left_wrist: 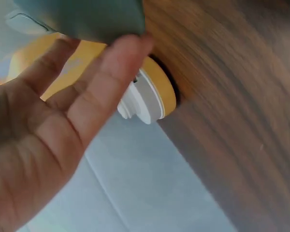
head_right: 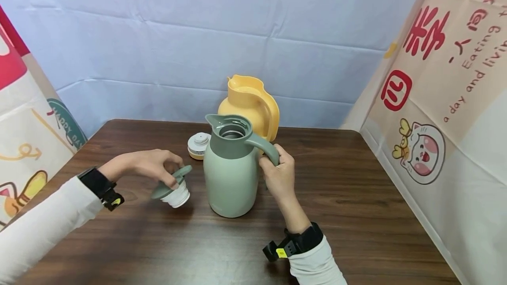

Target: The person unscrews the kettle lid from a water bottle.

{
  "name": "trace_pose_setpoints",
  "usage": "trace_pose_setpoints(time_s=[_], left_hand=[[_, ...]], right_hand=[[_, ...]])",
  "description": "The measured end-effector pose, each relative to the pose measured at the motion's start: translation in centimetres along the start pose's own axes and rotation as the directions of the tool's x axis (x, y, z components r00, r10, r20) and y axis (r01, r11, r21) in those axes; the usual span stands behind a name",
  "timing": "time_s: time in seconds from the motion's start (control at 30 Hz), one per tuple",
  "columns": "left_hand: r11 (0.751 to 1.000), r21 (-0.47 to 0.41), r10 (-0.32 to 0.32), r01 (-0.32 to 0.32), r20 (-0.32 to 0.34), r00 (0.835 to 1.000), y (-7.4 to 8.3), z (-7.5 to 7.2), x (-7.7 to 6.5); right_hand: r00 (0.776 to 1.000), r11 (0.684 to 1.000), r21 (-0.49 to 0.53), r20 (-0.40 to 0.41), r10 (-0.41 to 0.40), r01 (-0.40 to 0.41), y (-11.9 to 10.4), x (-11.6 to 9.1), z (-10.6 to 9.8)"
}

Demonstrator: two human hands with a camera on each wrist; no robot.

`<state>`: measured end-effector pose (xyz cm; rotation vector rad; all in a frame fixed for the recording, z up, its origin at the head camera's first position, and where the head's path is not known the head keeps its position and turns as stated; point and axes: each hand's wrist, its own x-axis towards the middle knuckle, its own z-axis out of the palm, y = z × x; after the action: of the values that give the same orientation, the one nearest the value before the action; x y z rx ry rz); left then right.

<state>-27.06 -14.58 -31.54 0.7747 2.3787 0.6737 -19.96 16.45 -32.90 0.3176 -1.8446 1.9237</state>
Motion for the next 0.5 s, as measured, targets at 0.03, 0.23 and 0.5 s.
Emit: trace_pose_setpoints(time_s=[0.03,0.23,0.5], left_hand=[[0.998,-0.056,0.031,-0.031,-0.002,1.000,-0.2,0.0,-0.2],[0.937,-0.272,0.194,-0.219,-0.117,0.974,-2.4,0.6,-1.2],[0.816,-0.408,0.267,-0.409,-0.361,0.894,-4.0,2.9,-2.2]], right_hand=[[1.000,1.000,0.000,-0.002,0.004,-0.004,0.0,0.0,0.0],[1.000,1.000,-0.002,0.003,-0.002,0.002,0.2,-0.1,-0.1],[0.999,0.999,-0.001,0.034,-0.036,0.036,0.2,-0.1,-0.2]])
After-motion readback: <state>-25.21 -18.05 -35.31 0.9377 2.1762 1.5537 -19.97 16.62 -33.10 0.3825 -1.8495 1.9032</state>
